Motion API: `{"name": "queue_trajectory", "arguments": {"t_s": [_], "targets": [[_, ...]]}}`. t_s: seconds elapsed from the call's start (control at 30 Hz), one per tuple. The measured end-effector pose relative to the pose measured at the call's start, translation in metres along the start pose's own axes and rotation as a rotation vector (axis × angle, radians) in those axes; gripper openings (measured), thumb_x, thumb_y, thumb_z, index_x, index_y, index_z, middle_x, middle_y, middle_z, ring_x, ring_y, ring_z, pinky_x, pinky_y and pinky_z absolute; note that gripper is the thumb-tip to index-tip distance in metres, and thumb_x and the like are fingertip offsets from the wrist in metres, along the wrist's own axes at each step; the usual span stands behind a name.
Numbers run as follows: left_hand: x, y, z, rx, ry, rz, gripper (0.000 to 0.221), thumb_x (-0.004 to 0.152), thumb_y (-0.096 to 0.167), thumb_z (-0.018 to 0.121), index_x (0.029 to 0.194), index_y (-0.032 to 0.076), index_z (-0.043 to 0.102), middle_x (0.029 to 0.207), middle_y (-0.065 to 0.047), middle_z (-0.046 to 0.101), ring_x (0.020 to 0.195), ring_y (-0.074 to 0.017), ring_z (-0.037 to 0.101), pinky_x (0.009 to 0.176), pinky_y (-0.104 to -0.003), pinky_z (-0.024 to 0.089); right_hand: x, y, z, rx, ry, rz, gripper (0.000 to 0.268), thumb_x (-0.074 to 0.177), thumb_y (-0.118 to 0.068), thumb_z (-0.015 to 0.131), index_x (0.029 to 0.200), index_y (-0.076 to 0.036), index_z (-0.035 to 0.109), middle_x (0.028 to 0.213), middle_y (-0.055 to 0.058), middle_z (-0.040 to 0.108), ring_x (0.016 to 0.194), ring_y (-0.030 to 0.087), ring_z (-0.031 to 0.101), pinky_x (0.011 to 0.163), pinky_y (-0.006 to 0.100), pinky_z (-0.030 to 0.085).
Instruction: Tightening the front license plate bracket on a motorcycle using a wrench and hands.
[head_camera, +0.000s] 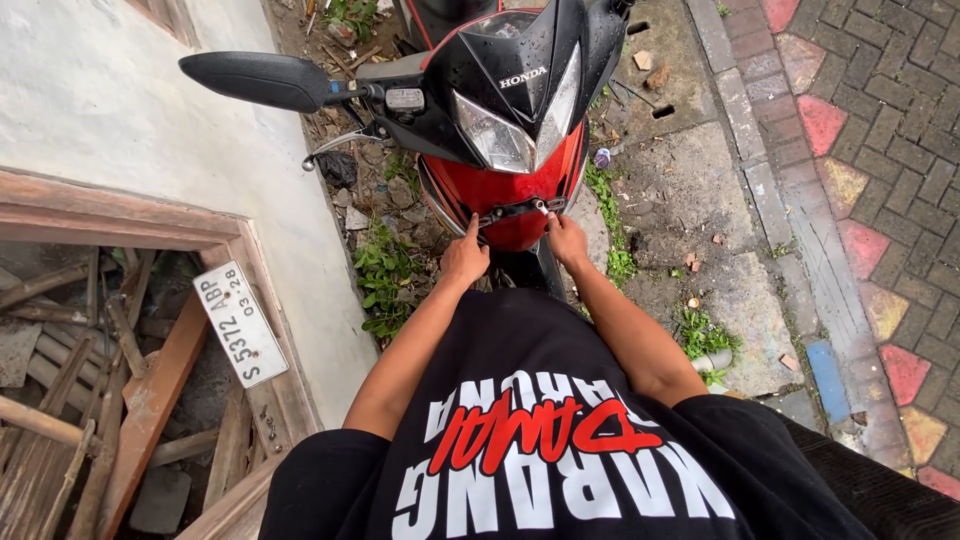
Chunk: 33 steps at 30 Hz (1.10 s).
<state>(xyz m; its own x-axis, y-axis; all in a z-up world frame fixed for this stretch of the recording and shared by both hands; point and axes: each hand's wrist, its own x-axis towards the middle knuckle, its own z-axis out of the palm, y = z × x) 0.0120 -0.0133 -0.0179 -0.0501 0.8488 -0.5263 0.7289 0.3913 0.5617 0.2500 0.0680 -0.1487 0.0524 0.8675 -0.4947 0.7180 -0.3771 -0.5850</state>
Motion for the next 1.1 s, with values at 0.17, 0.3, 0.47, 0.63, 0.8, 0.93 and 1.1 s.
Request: {"name": "queue_trajectory", "arguments": {"t_s": [0.17,0.3,0.47,0.63,0.8,0.93,1.1], "targets": [[0.012,0.016,-0.009,0.026,0.111,0.085,0.053,0.100,0.027,0.058,0.148,0.007,0.048,0.119,-0.028,0.070,0.107,-0.0357,0.072,0.078,-0.043,0.061,0.006,0.005,-0.004,-0.234,0.064,-0.035,0.049,0.103,-0.069,0.042,0.105,-0.029,0.071,0.108,0.005,0.067,0.113,0.033,0.066,0.100,0.059,0.042],[0.024,0.039,-0.030,0.067,0.300,0.456,0.018,0.099,0.025,0.061,0.100,0.009,0.070,0.080,-0.011,0.071,0.085,-0.0311,0.071,0.071,-0.039,0.057,-0.025,-0.027,-0.026,-0.254,0.111,-0.073,0.046,0.105,-0.056,0.048,0.110,-0.018,0.072,0.111,0.014,0.067,0.116,0.039,0.064,0.103,0.056,0.040],[0.032,0.080,-0.064,0.270,0.518,0.731,0.017,0.096,0.026,0.064,0.106,0.012,0.065,0.073,-0.007,0.067,0.078,-0.0265,0.068,0.071,-0.038,0.055,-0.032,-0.039,-0.033,-0.277,0.159,-0.124,0.047,0.106,-0.054,0.050,0.111,-0.012,0.069,0.109,0.016,0.065,0.115,0.040,0.063,0.102,0.057,0.039],[0.037,0.094,-0.073,0.362,0.619,0.777,0.034,0.093,0.023,0.065,0.125,0.016,0.056,0.073,-0.006,0.066,0.079,-0.0248,0.067,0.074,-0.036,0.054,-0.024,-0.033,-0.031,-0.307,0.173,-0.165,0.045,0.105,-0.051,0.055,0.111,-0.009,0.068,0.110,0.017,0.064,0.115,0.040,0.061,0.102,0.057,0.039],[0.036,0.064,-0.035,0.189,0.415,0.694,0.016,0.096,0.021,0.063,0.111,0.013,0.065,0.077,-0.007,0.070,0.082,-0.0281,0.070,0.075,-0.038,0.056,-0.034,-0.040,0.001,0.483,-0.228,0.195,0.053,0.107,-0.049,0.042,0.115,-0.003,0.066,0.098,0.023,0.071,0.089,0.042,0.074,0.067,0.063,0.060],[0.011,0.048,-0.017,0.095,0.325,0.579,0.015,0.096,0.022,0.064,0.109,0.014,0.066,0.078,-0.008,0.071,0.082,-0.0292,0.070,0.073,-0.040,0.057,-0.055,-0.075,-0.001,1.291,-0.429,0.486,0.036,0.112,-0.033,0.037,0.117,0.000,0.051,0.120,0.025,0.056,0.124,0.056,0.055,0.093,0.082,0.041],[0.012,0.007,0.009,0.073,0.224,0.294,0.028,0.102,0.023,0.056,0.128,0.016,0.063,0.077,-0.007,0.068,0.072,-0.0206,0.067,0.065,-0.034,0.056,-0.081,-0.091,-0.029,1.070,-0.362,0.363,0.042,0.109,-0.041,0.037,0.107,-0.007,0.060,0.091,0.016,0.061,0.091,0.039,0.069,0.080,0.072,0.057]]}}
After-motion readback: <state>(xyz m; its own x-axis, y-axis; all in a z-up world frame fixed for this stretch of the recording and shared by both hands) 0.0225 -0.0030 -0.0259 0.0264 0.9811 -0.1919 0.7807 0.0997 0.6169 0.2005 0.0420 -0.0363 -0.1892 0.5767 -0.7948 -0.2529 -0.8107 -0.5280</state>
